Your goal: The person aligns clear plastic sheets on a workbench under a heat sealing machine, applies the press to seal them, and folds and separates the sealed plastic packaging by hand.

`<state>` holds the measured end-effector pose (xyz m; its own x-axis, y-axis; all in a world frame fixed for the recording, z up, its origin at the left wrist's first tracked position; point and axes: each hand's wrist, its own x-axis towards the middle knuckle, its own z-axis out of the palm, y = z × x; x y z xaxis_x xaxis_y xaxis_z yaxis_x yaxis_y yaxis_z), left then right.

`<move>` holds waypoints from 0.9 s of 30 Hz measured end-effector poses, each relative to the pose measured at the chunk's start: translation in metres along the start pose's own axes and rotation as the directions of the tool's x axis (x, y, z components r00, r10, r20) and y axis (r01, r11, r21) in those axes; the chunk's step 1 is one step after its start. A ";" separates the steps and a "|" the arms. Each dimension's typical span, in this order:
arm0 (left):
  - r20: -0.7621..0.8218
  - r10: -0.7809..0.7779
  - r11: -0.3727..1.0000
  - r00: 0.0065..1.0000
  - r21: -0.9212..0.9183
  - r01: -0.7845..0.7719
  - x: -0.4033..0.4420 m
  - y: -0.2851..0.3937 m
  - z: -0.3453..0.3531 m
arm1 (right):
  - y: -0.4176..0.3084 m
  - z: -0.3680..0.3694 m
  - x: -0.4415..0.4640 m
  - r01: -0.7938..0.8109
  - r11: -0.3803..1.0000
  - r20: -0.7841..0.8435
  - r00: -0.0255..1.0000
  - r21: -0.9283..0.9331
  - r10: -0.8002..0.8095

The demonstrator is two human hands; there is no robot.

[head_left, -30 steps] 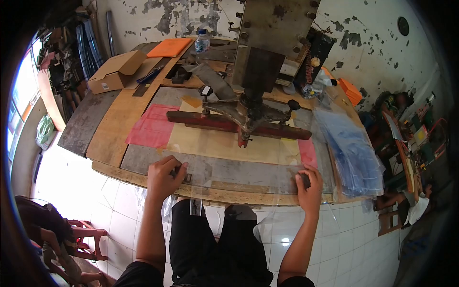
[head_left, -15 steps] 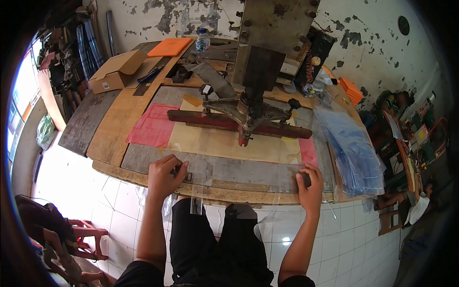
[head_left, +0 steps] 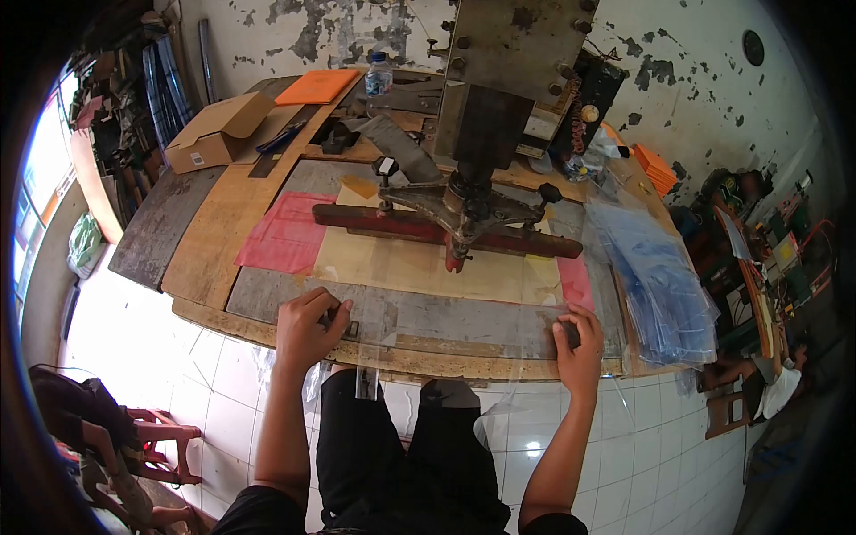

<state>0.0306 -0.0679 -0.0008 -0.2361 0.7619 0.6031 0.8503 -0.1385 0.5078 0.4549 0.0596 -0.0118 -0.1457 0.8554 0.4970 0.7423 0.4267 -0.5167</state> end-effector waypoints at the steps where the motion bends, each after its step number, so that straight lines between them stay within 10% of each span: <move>1: 0.001 -0.002 1.000 1.000 0.002 0.002 0.000 0.000 0.000 | 0.000 0.000 0.000 0.000 1.000 0.000 1.000 0.002 0.000; 27: -0.015 -0.016 0.999 1.000 -0.039 0.015 -0.002 0.000 0.000 | 0.002 0.001 0.000 0.025 1.000 -0.017 1.000 -0.014 -0.025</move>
<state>0.0311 -0.0697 -0.0016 -0.2565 0.7544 0.6042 0.8275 -0.1516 0.5406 0.4556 0.0605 -0.0137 -0.1533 0.8395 0.5213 0.7472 0.4437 -0.4948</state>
